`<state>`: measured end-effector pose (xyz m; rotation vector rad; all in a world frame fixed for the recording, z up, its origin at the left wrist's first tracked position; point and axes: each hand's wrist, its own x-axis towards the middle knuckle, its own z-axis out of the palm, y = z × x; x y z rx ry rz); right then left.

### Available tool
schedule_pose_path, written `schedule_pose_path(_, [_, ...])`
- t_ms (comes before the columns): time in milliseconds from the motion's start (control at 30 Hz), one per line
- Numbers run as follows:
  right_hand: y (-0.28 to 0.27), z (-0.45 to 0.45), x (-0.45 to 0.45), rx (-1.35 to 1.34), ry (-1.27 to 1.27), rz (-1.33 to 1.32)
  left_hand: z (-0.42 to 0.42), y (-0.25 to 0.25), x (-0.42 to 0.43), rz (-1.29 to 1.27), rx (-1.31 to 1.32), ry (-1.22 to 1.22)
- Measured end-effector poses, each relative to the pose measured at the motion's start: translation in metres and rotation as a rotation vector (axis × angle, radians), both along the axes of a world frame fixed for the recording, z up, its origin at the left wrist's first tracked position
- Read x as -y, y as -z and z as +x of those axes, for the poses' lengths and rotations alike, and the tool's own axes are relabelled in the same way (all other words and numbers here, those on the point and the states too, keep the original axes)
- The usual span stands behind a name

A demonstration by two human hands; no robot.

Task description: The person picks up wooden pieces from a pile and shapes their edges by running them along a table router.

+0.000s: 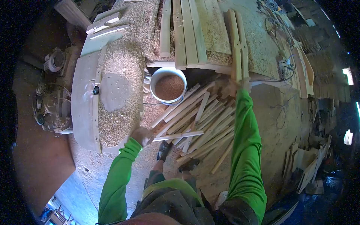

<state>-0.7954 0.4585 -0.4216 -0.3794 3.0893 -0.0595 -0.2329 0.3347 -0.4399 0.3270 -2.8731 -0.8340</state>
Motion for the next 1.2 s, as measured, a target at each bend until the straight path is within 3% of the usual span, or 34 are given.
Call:
schedule_pose_path(33, [-0.019, 0.009, 0.001, 0.126, 0.034, -0.049, 0.000, -0.006, 0.000, 0.008, 0.006, 0.006])
schedule_pose_path(133, [0.018, -0.018, -0.024, 0.623, -0.083, -0.728, -0.004, -0.003, -0.001, -0.032, -0.001, -0.013])
schedule_pose_path(200, [-0.004, -0.013, -0.027, 0.895, 0.038, -0.927, 0.000, 0.004, 0.000, -0.057, 0.027, -0.030])
schedule_pose_path(267, [-0.018, 0.005, -0.039, 1.020, 0.088, -0.972, 0.002, 0.006, -0.001, -0.051, 0.083, -0.019])
schedule_pose_path(400, [-0.031, 0.048, -0.074, 0.961, -0.069, -0.885, -0.008, -0.020, -0.004, -0.097, 0.104, -0.058])
schedule_pose_path(533, [-0.067, 0.122, -0.065, 1.139, -0.113, -1.170, 0.000, -0.001, -0.001, -0.023, 0.079, -0.025])
schedule_pose_path(667, [-0.088, 0.168, -0.019, 1.243, -0.012, -1.224, 0.000, 0.010, 0.000, 0.013, 0.104, -0.014])
schedule_pose_path(767, [-0.086, 0.185, 0.028, 0.961, -0.139, -1.101, 0.000, 0.017, -0.001, -0.033, 0.082, -0.014])
schedule_pose_path(900, [-0.095, 0.198, 0.110, 0.795, -0.428, -0.865, -0.006, 0.020, 0.004, -0.131, 0.144, 0.089])
schedule_pose_path(933, [-0.060, 0.171, 0.139, 0.736, -0.530, -0.797, -0.006, 0.021, 0.000, -0.142, 0.159, 0.130])
schedule_pose_path(1000, [-0.048, 0.162, 0.170, 0.349, -0.673, -0.505, -0.007, 0.019, -0.004, -0.059, 0.167, 0.120])
schedule_pose_path(1067, [-0.045, 0.178, 0.209, 0.077, -0.674, -0.317, -0.005, 0.017, 0.003, 0.006, 0.182, 0.107])
schedule_pose_path(1100, [-0.045, 0.188, 0.219, 0.010, -0.650, -0.263, -0.010, 0.025, 0.000, -0.145, 0.198, 0.202])
schedule_pose_path(1200, [-0.056, 0.239, 0.210, -0.170, -0.605, -0.126, -0.004, 0.025, 0.001, 0.024, 0.058, 0.101])
